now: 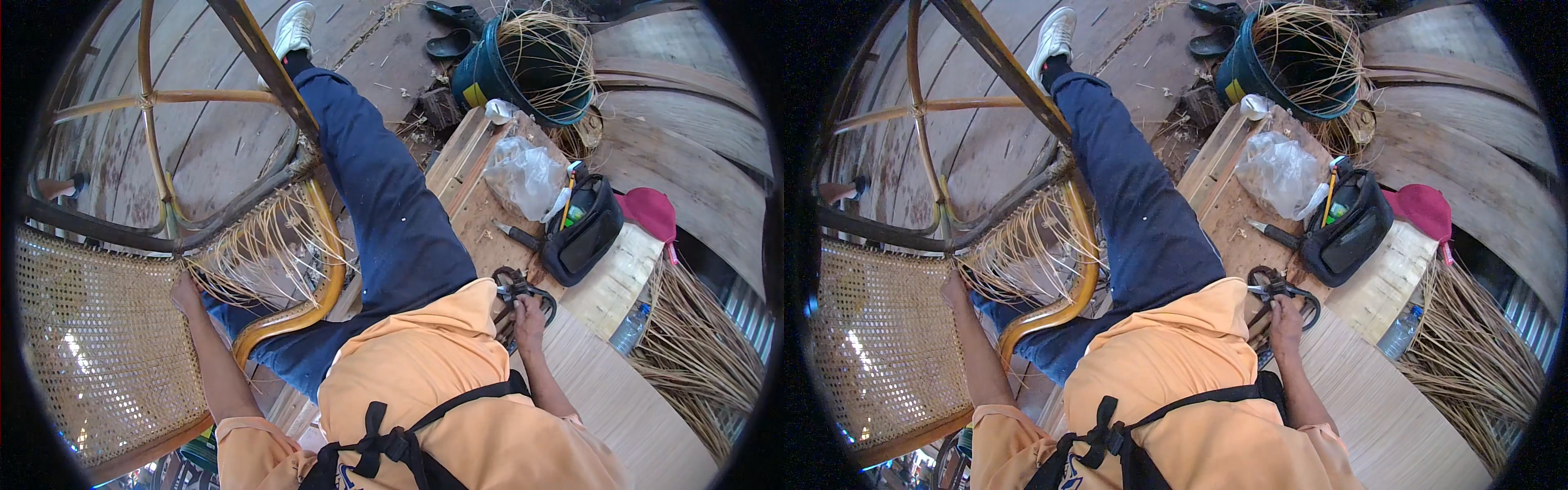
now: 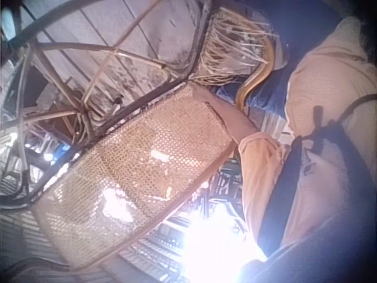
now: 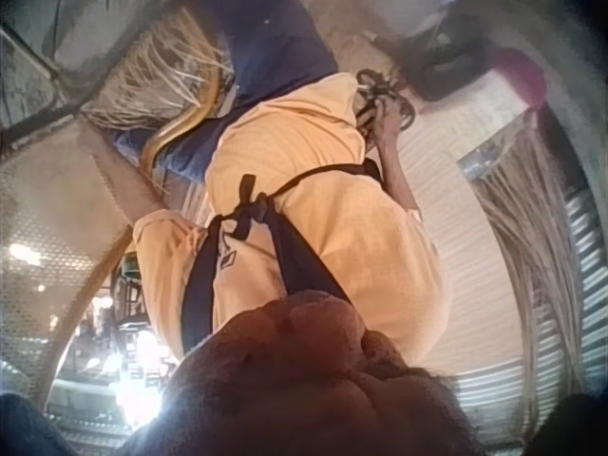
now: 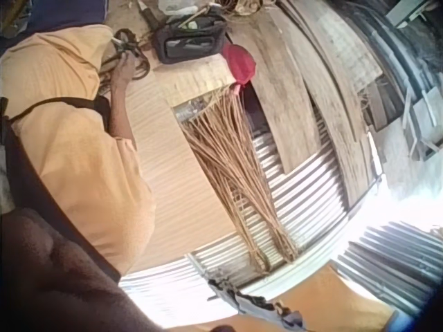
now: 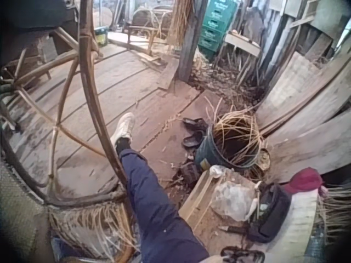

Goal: Weaving and securing rattan strips to a furniture frame.

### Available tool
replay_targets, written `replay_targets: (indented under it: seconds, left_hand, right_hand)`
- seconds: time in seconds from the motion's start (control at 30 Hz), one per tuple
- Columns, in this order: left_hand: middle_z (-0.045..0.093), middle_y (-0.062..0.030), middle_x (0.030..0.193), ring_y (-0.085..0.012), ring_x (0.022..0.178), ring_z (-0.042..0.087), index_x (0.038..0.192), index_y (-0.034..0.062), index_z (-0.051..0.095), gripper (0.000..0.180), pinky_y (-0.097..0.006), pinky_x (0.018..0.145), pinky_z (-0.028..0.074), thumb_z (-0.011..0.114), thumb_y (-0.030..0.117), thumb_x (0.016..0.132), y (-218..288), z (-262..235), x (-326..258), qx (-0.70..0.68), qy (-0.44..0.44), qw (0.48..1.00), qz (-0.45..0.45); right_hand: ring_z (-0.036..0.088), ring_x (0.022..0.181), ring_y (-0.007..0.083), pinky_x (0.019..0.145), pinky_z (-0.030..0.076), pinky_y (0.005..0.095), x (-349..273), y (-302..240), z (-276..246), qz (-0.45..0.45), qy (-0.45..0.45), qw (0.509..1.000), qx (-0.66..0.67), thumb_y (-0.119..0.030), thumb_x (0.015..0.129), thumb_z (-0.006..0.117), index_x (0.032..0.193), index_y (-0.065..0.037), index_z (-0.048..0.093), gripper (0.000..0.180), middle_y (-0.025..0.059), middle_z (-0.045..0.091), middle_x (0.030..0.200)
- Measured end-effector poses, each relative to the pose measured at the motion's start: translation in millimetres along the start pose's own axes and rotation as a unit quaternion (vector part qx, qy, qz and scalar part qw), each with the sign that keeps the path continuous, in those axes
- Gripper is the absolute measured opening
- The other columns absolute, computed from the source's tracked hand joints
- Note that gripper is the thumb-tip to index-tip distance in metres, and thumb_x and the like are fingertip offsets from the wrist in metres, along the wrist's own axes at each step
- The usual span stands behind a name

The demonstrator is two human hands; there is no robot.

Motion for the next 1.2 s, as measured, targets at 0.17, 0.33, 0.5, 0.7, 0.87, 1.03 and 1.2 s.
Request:
replay_targets:
  seconds: [0.17,0.33,0.5,0.7,0.87,1.03,1.2]
  left_hand:
    - [0.055,-0.0038,0.054,-0.0105,0.04,0.05,0.066,0.0011,0.062,0.026,-0.023,0.036,0.04,0.053,0.02,0.082,7.1,3.8,-5.6,0.017,0.008,1.0,0.009]
    - [0.055,-0.0049,0.053,-0.0122,0.04,0.05,0.064,0.0011,0.062,0.027,-0.025,0.038,0.042,0.053,0.021,0.079,20.0,-5.1,-19.6,0.089,0.025,0.996,0.011]
    - [0.056,-0.0055,0.054,-0.0139,0.046,0.054,0.062,0.0006,0.062,0.026,-0.027,0.045,0.046,0.052,0.021,0.075,43.8,-5.8,-42.9,0.155,0.057,0.986,0.0]
    - [0.055,-0.0056,0.056,-0.0125,0.046,0.053,0.07,0.0,0.061,0.023,-0.025,0.042,0.045,0.05,0.019,0.077,-3.4,1.4,-5.4,0.025,-0.002,1.0,0.018]
    - [0.053,-0.0045,0.053,-0.0109,0.04,0.049,0.066,0.0015,0.059,0.021,-0.023,0.037,0.043,0.05,0.017,0.078,2.3,-1.3,-6.1,0.006,0.007,1.0,0.0]
    - [0.052,-0.0045,0.053,-0.0112,0.04,0.049,0.063,0.0025,0.056,0.022,-0.023,0.037,0.043,0.05,0.018,0.078,-7.9,-2.2,2.2,0.009,-0.005,1.0,0.02]
    - [0.054,-0.0058,0.054,-0.0118,0.041,0.05,0.062,0.0014,0.057,0.021,-0.024,0.037,0.043,0.048,0.015,0.075,-1.6,-0.4,-5.4,0.016,-0.009,1.0,-0.001]
  right_hand:
    - [0.057,0.075,0.0239,0.07,0.044,0.0325,12.7,-42.4,-16.7,-0.201,0.046,0.972,-0.117,-0.01,0.085,0.051,0.097,-0.002,0.058,0.016,0.0143,0.057,0.083]
    - [0.057,0.077,0.0176,0.07,0.045,0.029,74.7,-160.6,-87.2,-0.212,0.174,0.959,0.072,-0.009,0.086,0.051,0.099,-0.001,0.058,0.016,0.0095,0.058,0.083]
    - [0.056,0.074,0.0104,0.068,0.044,0.0258,120.1,-183.6,-86.8,-0.133,0.129,0.942,0.28,-0.012,0.087,0.052,0.101,0.001,0.057,0.02,0.006,0.058,0.079]
    - [0.056,0.087,0.0399,0.076,0.043,0.047,128.0,-173.5,-6.7,-0.165,-0.028,0.974,-0.152,-0.016,0.086,0.039,0.103,-0.002,0.052,0.026,0.0236,0.058,0.093]
    - [0.055,0.087,0.0355,0.079,0.043,0.0424,100.1,-195.5,21.7,-0.343,0.043,0.923,-0.17,-0.006,0.081,0.043,0.106,-0.006,0.054,0.028,0.0183,0.058,0.09]
    - [0.055,0.091,0.0329,0.082,0.043,0.0396,99.7,-180.2,-0.4,-0.36,0.063,0.931,0.02,0.002,0.078,0.044,0.103,-0.005,0.055,0.029,0.0153,0.058,0.095]
    - [0.055,0.092,0.0339,0.084,0.043,0.0398,131.4,-152.3,-24.8,-0.268,0.047,0.962,0.004,0.002,0.078,0.043,0.102,-0.002,0.055,0.027,0.0183,0.058,0.094]
Point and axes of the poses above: each hand's wrist, its own x-axis towards the middle knuckle, its own z-axis out of the palm, y = z × x, the point moved 4 cm from there along x, towards the middle knuckle
